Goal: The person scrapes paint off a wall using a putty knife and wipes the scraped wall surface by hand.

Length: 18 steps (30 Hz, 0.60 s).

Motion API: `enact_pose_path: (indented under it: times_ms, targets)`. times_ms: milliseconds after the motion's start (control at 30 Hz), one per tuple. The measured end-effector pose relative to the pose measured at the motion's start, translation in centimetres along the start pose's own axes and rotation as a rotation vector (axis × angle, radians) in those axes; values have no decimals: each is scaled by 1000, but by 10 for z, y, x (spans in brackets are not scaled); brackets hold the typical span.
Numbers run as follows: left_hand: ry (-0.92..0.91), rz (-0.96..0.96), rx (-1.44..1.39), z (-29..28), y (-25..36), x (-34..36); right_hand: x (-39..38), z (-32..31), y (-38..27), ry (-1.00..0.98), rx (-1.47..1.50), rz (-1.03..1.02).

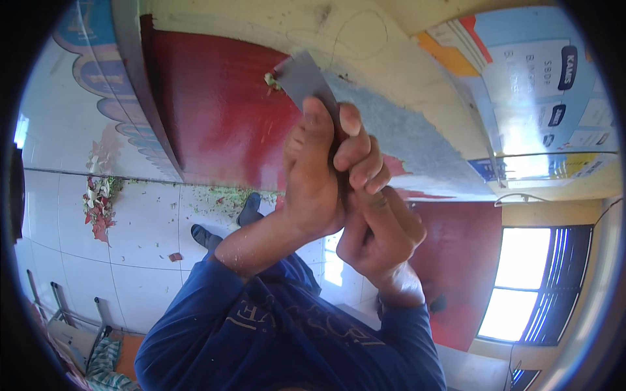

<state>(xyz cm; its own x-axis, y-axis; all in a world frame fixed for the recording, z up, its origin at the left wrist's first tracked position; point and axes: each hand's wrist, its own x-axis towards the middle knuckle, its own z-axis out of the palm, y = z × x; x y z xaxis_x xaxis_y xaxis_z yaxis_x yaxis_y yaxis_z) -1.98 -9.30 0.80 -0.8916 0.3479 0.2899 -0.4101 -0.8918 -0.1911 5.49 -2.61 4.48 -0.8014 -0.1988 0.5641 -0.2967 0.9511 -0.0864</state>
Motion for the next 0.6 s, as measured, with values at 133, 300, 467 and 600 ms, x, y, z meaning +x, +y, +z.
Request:
enact_pose_path:
  times_ms: [133, 300, 467, 600]
  targets:
    - [39, -99, -15, -7, -20, -4, -13, -6, 11, 25, -41, -42]
    - [22, -51, -42, 2, 1, 0, -1, 5, 3, 53, -32, -107]
    - [-34, -120, -10, 2, -10, 0, -14, -5, -6, 60, -103, 73]
    - [-71, -160, -26, -6, -18, -6, -16, -3, 8, 71, -5, 34]
